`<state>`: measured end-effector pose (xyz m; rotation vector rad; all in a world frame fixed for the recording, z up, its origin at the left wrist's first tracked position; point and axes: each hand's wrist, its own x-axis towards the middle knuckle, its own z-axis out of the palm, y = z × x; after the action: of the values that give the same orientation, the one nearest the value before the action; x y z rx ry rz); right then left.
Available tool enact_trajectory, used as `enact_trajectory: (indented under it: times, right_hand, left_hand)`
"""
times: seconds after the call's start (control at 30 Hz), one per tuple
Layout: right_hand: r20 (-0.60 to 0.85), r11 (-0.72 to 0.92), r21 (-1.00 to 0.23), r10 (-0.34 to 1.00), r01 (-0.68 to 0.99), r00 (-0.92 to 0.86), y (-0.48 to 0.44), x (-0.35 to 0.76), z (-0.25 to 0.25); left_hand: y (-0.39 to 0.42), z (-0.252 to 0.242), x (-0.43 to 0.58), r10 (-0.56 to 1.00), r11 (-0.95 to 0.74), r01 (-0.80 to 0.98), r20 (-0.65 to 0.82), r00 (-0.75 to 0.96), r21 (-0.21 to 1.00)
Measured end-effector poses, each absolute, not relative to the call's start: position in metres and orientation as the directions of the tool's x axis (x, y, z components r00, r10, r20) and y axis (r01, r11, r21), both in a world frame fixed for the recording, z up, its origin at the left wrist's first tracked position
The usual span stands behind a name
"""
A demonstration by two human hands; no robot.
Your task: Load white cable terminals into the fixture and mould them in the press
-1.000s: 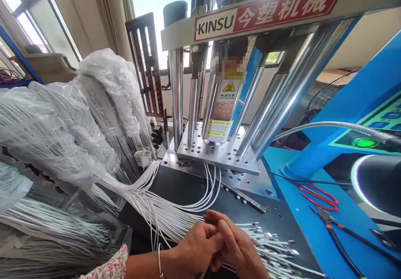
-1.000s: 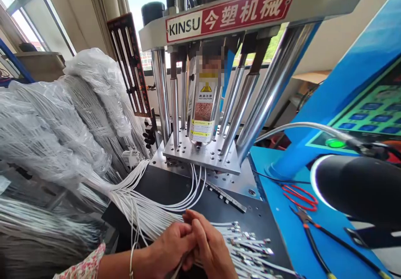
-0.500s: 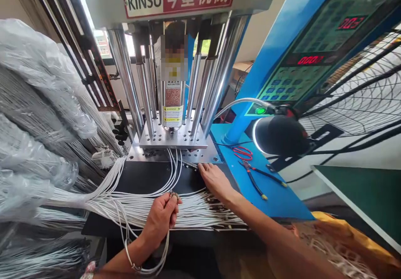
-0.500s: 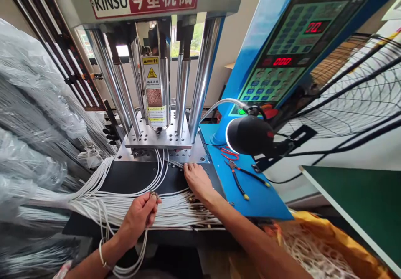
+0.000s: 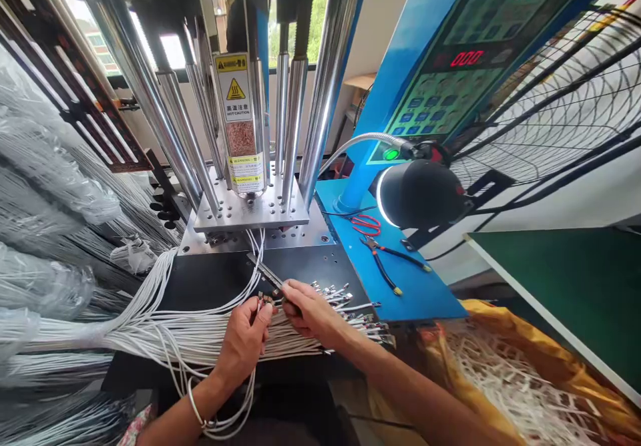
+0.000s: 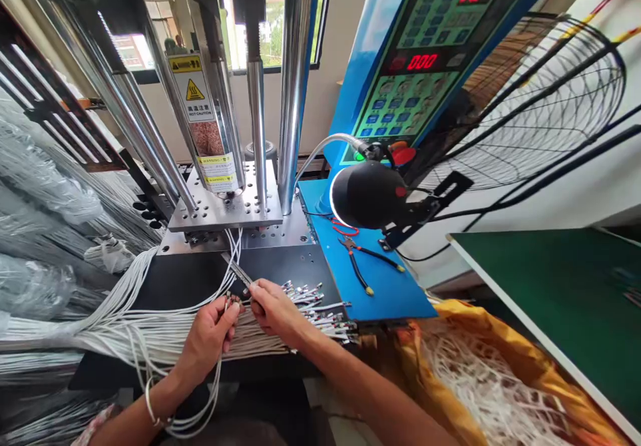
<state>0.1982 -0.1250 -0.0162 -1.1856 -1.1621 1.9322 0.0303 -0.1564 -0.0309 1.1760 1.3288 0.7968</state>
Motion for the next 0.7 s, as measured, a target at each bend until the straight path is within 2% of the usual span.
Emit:
enact_trajectory:
  times: [0.13,0.23,0.33,0.47,0.57,0.7]
  right_hand:
    - [-0.218,-0.207,-0.976,0.92,0.068,-0.325,-0.125,0.191,-0.026]
    - [-0.14,-0.115,-0.988,0.943,0.099,-0.301,-0.122,0.191,-0.03]
    - [-0.155,-0.128,-0.986,0.94,0.106,-0.303,-0.123,0.19,-0.032]
    - [-0.142,-0.077,-0.978,0.927,0.195,-0.346,-0.124,0.191,-0.036]
    - [-0.138,-0.066,-0.978,0.917,0.198,-0.373,-0.124,0.192,-0.039]
    - [-0.19,-0.166,-0.981,0.903,0.096,-0.384,-0.124,0.194,-0.037]
  left_hand:
    - [-0.158,-0.029,0.037,0.951,0.245,0.256,-0.283,0.123,0.935]
    - [-0.158,-0.027,0.04,0.944,0.261,0.268,-0.303,0.129,0.927]
    - [-0.158,-0.027,0.041,0.923,0.334,0.187,-0.361,0.131,0.924]
    - [-0.156,-0.025,0.042,0.901,0.415,0.039,-0.417,0.121,0.909]
    - [-0.152,-0.024,0.041,0.898,0.413,0.06,-0.417,0.141,0.909]
    - [-0.145,-0.022,0.03,0.896,0.398,0.12,-0.414,0.163,0.909]
